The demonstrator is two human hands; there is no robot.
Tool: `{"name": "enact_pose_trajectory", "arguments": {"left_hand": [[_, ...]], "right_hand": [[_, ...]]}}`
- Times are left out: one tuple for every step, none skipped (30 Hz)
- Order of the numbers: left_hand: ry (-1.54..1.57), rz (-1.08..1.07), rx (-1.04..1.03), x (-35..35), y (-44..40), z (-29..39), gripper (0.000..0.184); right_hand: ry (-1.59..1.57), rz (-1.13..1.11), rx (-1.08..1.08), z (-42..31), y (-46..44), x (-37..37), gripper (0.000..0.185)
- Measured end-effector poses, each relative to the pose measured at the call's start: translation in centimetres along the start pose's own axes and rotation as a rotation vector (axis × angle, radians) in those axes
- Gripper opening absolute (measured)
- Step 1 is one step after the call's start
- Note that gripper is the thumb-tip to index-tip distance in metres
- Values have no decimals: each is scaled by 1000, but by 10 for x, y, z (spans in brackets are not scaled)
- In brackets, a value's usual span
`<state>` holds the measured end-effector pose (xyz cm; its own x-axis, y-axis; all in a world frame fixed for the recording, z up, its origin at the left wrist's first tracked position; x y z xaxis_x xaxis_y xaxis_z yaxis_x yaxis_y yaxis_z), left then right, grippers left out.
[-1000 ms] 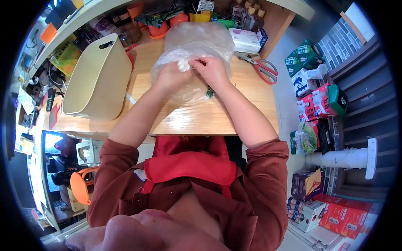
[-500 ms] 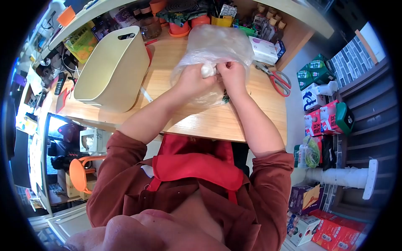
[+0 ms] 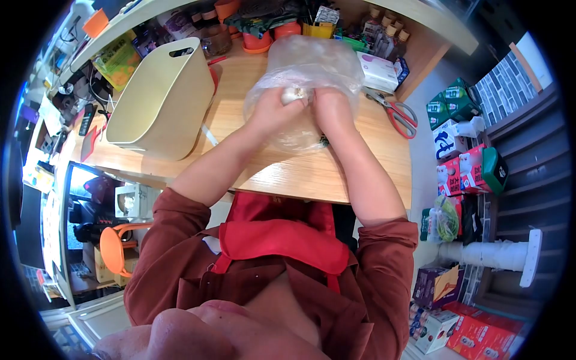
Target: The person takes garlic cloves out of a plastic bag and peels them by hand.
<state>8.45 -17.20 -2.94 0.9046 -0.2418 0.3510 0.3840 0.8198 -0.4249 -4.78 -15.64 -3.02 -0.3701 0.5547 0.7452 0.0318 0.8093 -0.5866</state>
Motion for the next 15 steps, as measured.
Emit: {"name": "enact_pose_trajectory", "arguments": {"left_hand": [[-40,-12,21,0,-1,-4,42],[-78,-27,42,-1,-2,-8,42],[-70,4,33,-1,-4,-12,43],[-60,29,23,-2,-5,-17,44],[-48,50,14,-4,-5,-21,44],[-32,47,39,-5,-5,-22,44],[-16,44,64,-4,-4,-22,44],[-1,42,90,-4,-4,-21,44],[50,31,123,-3,-2,-16,44],[101,25,154,-1,0,-7,43],[150,23,188,0,1,-4,42],[184,-4,211,-2,0,-10,42],[217,-29,235,-4,-2,-19,41],[248,-54,260,-6,-3,-25,40],[285,-81,232,-7,-2,-23,41]], "right_hand": [[-23,28,18,-1,0,1,20],[13,40,29,0,-1,0,19],[53,52,36,1,-2,1,19],[95,63,38,2,-1,3,19],[76,11,13,3,2,3,18],[56,-39,-14,-1,2,7,17],[35,-89,-42,-3,3,8,17],[-79,-30,11,-6,3,11,17],[-192,-62,-13,-7,5,11,18],[-306,-93,-32,-10,4,12,19],[-424,-124,-47,-12,4,11,20],[-514,-167,-72,-12,4,8,19],[-536,-198,-104,-12,4,8,18],[-560,-228,-136,-13,5,9,18],[-584,-260,-166,-14,6,9,18]]}}
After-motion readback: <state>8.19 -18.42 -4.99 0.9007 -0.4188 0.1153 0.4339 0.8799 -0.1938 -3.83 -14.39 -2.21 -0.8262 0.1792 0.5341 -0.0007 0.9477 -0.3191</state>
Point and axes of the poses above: each hand's wrist, its own y-axis away from the middle knuckle, its own x-axis out of the back of the hand, z = x × y, the point moved 5 cm from there along -y, towards the middle knuckle, and after that the axes turned 2 degrees about -x, right-handed, at the moved point
